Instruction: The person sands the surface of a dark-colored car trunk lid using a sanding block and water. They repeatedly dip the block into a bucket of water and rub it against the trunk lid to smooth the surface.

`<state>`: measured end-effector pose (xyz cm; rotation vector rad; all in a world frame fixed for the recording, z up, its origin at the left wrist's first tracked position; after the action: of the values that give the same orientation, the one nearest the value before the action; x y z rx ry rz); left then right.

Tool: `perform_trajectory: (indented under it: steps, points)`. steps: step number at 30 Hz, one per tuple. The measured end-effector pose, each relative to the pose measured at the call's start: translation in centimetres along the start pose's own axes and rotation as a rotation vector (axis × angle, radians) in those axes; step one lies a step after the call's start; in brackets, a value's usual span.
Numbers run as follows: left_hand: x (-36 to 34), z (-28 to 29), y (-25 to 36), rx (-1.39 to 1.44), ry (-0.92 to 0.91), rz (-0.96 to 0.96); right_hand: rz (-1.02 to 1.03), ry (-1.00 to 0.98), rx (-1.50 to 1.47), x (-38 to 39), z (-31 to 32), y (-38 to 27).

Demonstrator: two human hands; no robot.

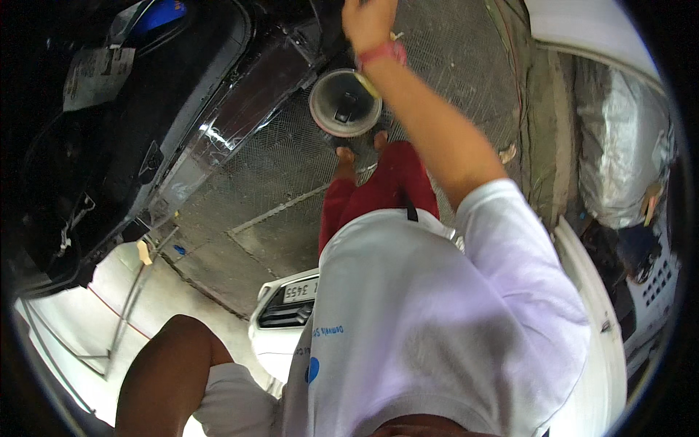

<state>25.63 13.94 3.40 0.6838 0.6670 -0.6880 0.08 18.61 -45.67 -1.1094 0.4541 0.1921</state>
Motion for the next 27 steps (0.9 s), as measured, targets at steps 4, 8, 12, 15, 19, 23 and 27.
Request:
perform_trajectory:
  steps: [4, 8, 12, 15, 19, 23, 27]
  points:
    - [0.7, -1.0, 1.7, -0.058, 0.029, 0.041, 0.061, -0.03, -0.055, 3.9, 0.1, -0.9]
    - [1.5, -1.8, 1.8, -0.068, 0.036, 0.067, 0.038, -0.033, -0.014, -4.0, -1.0, 2.4]
    - [2.7, -2.5, 1.2, -0.081, 0.066, 0.066, -0.02, 0.006, 0.049, -6.3, -1.4, 3.4]
    - [3.2, -3.7, -0.1, -0.124, 0.097, 0.088, 0.039, -0.093, -0.131, 2.0, -1.0, -0.7]
    - [4.1, -3.8, -0.7, -0.102, 0.092, 0.052, 0.115, -0.005, -0.129, 0.1, -0.6, -0.3]
    - [3.6, -4.1, -1.9, -0.109, 0.055, 0.001, -0.146, -0.024, -0.087, -8.4, -2.1, 4.3]
    - [2.9, -4.2, -3.5, -0.168, 0.048, -0.039, 0.027, -0.039, -0.116, -1.5, -1.0, -1.4]
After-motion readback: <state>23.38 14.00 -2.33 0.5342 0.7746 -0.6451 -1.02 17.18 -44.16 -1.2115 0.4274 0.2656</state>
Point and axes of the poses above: each hand's wrist, its own x-axis away from the middle knuckle, its own z-axis out of the back of the hand, y = z × x, the point moved 9 cm from there along -x, towards the middle knuckle, and after that the axes turned 5 degrees about z, right-handed, at the moved point
